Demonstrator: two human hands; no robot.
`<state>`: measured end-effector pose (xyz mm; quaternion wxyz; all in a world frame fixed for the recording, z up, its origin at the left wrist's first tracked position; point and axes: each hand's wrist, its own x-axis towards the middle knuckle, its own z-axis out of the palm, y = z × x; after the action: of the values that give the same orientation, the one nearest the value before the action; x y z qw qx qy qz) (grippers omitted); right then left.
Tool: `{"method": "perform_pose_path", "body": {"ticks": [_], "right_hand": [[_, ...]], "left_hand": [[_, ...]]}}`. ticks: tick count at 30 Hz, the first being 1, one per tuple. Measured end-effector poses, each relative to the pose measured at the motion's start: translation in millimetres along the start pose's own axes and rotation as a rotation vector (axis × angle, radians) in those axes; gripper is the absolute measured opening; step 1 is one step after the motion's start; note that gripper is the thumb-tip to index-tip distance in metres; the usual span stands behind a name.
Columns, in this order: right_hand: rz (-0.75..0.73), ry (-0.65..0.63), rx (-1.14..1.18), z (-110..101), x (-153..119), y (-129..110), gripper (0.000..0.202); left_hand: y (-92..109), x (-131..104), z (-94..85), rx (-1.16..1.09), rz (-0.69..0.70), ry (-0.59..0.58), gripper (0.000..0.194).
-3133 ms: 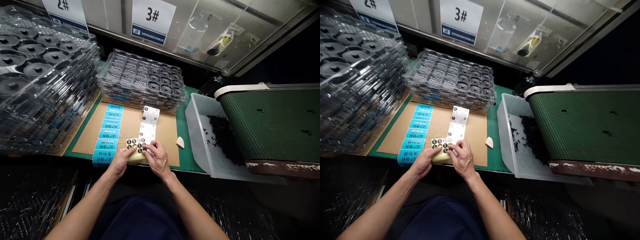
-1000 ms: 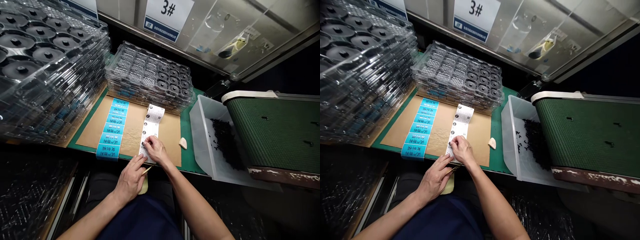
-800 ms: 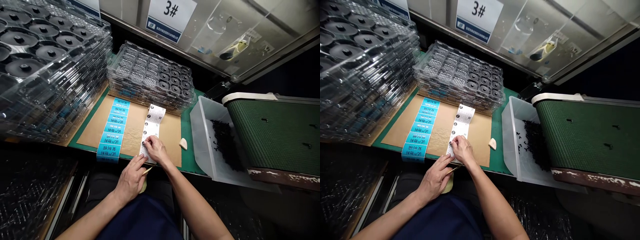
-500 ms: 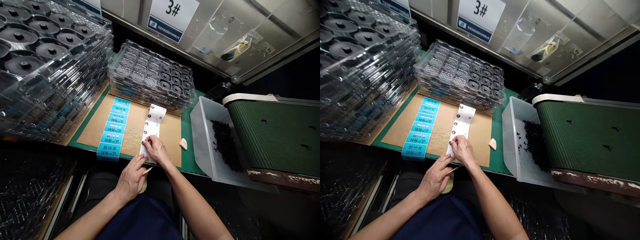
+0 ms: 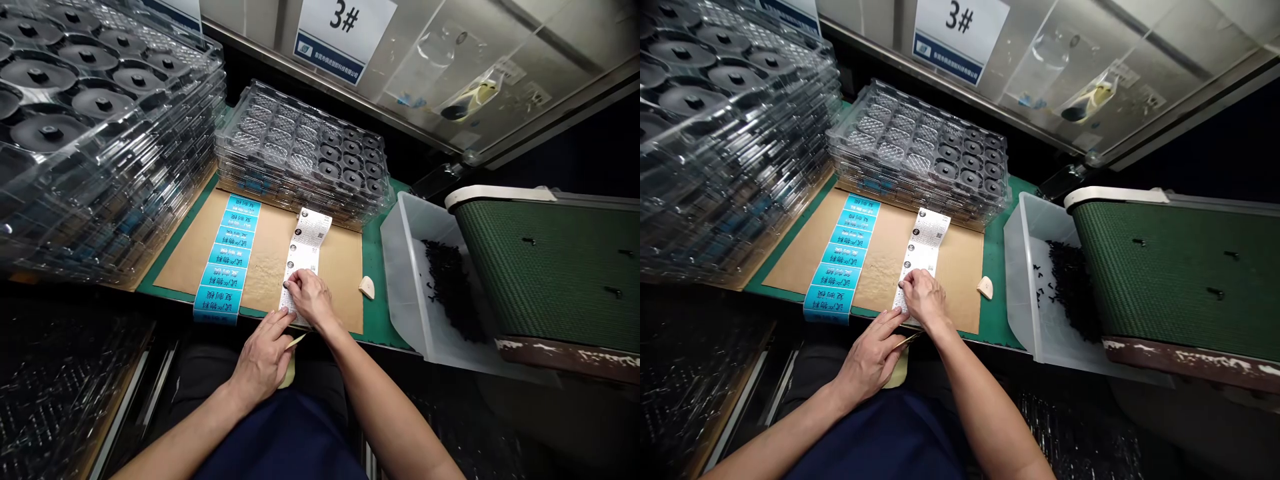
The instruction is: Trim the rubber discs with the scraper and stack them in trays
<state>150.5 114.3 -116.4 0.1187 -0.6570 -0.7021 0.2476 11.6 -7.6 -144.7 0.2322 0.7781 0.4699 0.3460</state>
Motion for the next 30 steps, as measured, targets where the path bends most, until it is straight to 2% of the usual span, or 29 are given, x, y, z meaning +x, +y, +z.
{"method": "perform_pose_path", "body": {"ticks": [5,11,15,18,21,24,27,30], "right_hand": [[0.042,0.032,0.013,0,4,3,0.016],[-0.025,0.020,0.075,0,3,6,0.017],[-0.033,0.065,0.175,-2,7,10,0.009],[-0.028,0.097,0.301,-11,2,21,0.015],[-0.012,0.117,0.412,-23,-22,39,0.025],[-0.014,0.102,0.480,-30,-60,54,0.027],[-0.038,0.075,0.515,-30,-97,59,0.022],[-0.074,0.077,0.548,-27,-119,57,0.016]], "left_hand": [[1,0,-0.3,-0.013,-0.004,0.017,0.026],[1,-1,2.1,-0.052,-0.028,0.045,0.023],[1,1,4.4,-0.092,-0.080,0.065,0.022],[3,4,5.0,-0.133,-0.140,0.075,0.021],[5,9,4.9,-0.183,-0.215,0.082,0.024],[9,14,4.4,-0.238,-0.290,0.075,0.029],[13,20,2.8,-0.281,-0.363,0.053,0.033],[15,24,0.4,-0.308,-0.430,0.030,0.038]]}}
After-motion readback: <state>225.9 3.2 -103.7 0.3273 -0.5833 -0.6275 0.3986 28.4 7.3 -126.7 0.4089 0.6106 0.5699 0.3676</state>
